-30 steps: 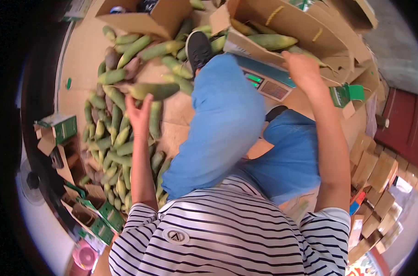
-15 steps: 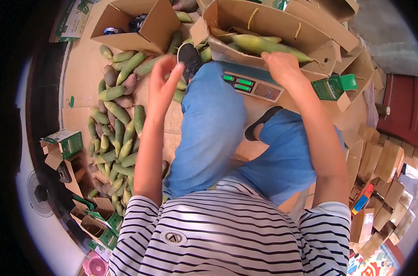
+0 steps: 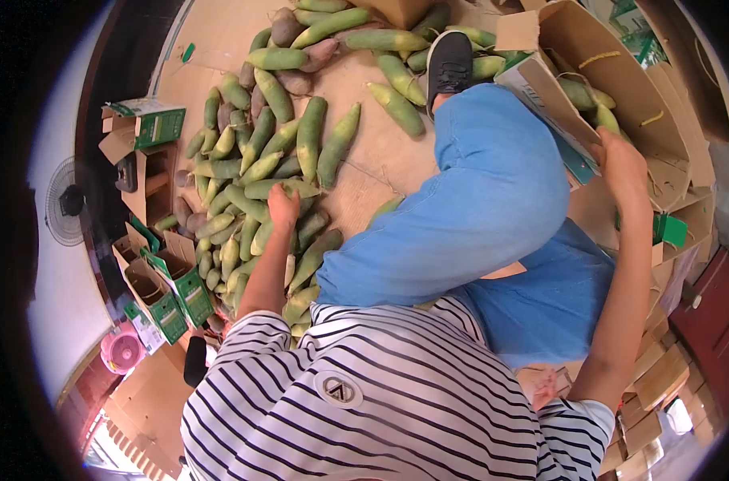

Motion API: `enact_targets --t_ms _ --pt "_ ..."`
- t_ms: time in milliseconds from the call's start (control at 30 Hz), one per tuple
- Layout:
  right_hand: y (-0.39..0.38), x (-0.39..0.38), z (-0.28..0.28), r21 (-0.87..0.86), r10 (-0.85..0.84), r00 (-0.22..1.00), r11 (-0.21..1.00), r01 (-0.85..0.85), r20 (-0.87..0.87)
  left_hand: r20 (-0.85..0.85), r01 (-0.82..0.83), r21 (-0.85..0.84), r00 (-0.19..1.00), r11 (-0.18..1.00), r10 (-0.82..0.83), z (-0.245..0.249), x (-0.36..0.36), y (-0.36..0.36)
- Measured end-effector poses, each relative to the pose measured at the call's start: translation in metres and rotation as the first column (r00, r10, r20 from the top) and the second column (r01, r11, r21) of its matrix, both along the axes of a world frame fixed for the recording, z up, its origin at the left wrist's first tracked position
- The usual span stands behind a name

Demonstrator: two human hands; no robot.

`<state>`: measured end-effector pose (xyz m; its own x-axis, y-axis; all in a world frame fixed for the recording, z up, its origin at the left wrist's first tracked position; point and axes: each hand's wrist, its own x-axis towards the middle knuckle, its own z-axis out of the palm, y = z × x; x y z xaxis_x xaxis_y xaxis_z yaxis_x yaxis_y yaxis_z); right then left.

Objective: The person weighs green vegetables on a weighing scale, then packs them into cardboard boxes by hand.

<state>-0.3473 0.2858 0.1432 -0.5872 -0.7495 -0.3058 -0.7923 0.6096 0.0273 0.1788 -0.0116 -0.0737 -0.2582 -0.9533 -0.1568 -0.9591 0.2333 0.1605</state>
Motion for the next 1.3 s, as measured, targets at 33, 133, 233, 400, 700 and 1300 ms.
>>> enact_targets --t_ms 33,133,233,400,700,1300 --pt "0.0 0.001 -0.002 -0.041 0.019 1.0 0.999 -0.019 -0.014 0.009 -0.042 -0.046 0.999 0.998 0.042 0.001 0.002 -0.004" --pt "0.004 -0.002 -0.008 -0.103 0.036 0.998 0.994 -0.04 -0.043 -0.081 -0.433 -0.064 0.9 0.899 0.428 -0.014 0.01 -0.023" --pt "0.001 -0.002 -0.005 -0.058 0.021 1.0 0.998 -0.022 -0.013 -0.04 -0.686 0.134 0.717 0.715 0.696 -0.03 0.033 -0.051" --pt "0.005 -0.008 -0.005 -0.05 -0.066 0.998 0.997 0.067 0.026 -0.141 -0.347 0.925 0.063 0.154 0.988 -0.1 0.072 -0.096" --pt "0.005 0.001 -0.006 -0.119 -0.053 0.998 0.992 0.049 -0.037 -0.637 -0.048 0.541 0.629 0.84 0.446 0.041 -0.096 0.007" --pt "0.004 0.003 -0.006 -0.03 -0.103 0.995 0.994 0.102 -0.019 -0.185 0.912 -0.401 0.01 0.085 -0.983 0.308 -0.481 0.155"
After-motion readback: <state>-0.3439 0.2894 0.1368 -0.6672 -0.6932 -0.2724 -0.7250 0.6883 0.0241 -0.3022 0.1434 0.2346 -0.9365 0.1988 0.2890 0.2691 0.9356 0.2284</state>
